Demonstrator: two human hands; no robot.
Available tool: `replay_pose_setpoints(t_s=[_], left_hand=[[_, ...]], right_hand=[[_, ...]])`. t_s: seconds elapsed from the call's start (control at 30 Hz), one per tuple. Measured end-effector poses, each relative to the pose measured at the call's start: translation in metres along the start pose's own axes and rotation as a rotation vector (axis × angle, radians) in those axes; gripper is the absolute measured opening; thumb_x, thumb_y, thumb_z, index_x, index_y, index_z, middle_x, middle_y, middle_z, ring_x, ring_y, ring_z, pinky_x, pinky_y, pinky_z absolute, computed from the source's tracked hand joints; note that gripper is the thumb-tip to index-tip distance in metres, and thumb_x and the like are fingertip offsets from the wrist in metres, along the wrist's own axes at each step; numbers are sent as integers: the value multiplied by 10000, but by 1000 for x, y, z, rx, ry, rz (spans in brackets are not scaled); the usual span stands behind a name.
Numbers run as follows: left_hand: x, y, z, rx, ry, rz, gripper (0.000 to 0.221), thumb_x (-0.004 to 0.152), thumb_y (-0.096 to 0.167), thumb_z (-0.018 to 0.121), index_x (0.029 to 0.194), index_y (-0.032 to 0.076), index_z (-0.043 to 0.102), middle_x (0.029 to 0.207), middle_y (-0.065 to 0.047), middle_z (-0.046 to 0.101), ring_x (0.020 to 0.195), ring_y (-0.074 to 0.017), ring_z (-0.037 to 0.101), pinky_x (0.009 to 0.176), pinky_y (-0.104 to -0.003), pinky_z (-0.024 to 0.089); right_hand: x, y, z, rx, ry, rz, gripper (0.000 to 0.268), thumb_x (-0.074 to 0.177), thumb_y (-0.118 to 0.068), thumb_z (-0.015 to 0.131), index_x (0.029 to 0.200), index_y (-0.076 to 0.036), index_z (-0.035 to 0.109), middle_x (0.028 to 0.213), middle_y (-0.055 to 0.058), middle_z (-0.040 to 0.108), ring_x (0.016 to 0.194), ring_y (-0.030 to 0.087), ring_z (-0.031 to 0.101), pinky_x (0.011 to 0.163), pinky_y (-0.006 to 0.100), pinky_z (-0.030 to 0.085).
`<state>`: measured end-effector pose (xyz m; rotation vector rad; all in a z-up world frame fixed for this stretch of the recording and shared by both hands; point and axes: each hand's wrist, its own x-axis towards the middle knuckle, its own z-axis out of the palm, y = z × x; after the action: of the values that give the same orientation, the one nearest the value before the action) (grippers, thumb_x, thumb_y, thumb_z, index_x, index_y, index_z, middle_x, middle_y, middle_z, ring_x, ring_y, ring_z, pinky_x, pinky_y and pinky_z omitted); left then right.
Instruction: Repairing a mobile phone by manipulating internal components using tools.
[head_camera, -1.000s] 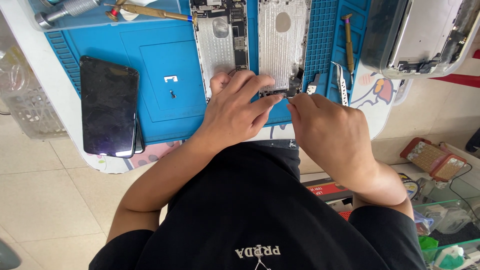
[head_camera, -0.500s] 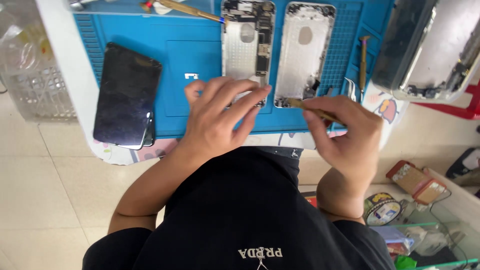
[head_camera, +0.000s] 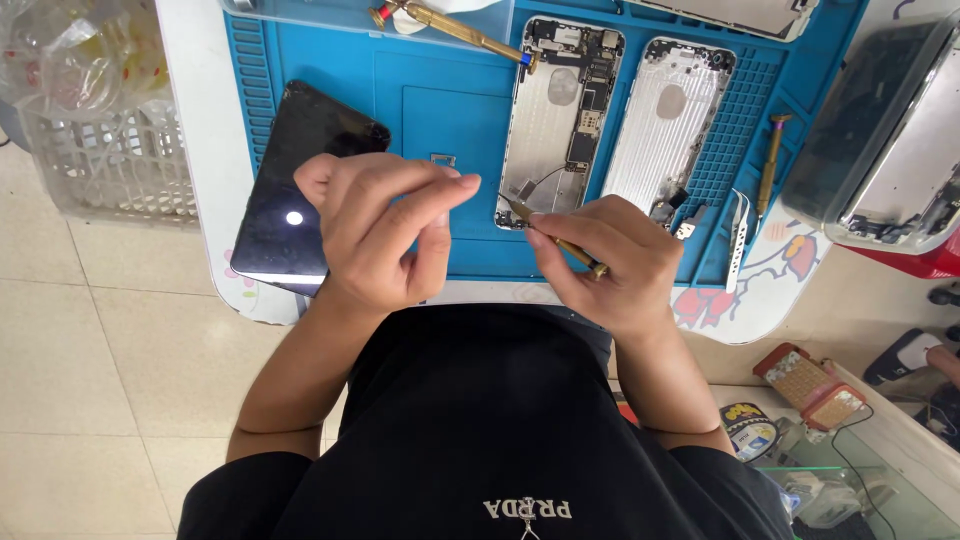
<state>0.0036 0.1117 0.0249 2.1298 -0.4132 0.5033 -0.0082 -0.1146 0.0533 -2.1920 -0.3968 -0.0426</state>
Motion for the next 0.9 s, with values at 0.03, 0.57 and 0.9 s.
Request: replay_pose_setpoints(t_s=[0.03,0.57,0.9], left_hand=[[0,-1,1,-6,-4,19,218,944,28,680,1123,108,775,1035,3,731,921,-151,630,937,-382,295],[3,4,8,-65,-159,-54,330,912,-10,655,1181,152,757,1135,19,708,1043,-168,656,971,-386,320],[12,13,31,-26,-332,42,353,925,232,886,1236,148,742,1095,67,702,975,-147,629,901,-355,364]], right_hand=[[2,0,3,-44,-5,-11,147,874,18,836,994,-23,760,897,86,755,783,191,716,670,281,541],[-7,23,-5,20,34,41,103,879,15,812,952,-8,743,847,92,722,703,193,692,631,280,519],[-31,70,-10,580,232,116,127,908,-76,750,903,30,680,826,117,700,602,176,642,589,253,504]])
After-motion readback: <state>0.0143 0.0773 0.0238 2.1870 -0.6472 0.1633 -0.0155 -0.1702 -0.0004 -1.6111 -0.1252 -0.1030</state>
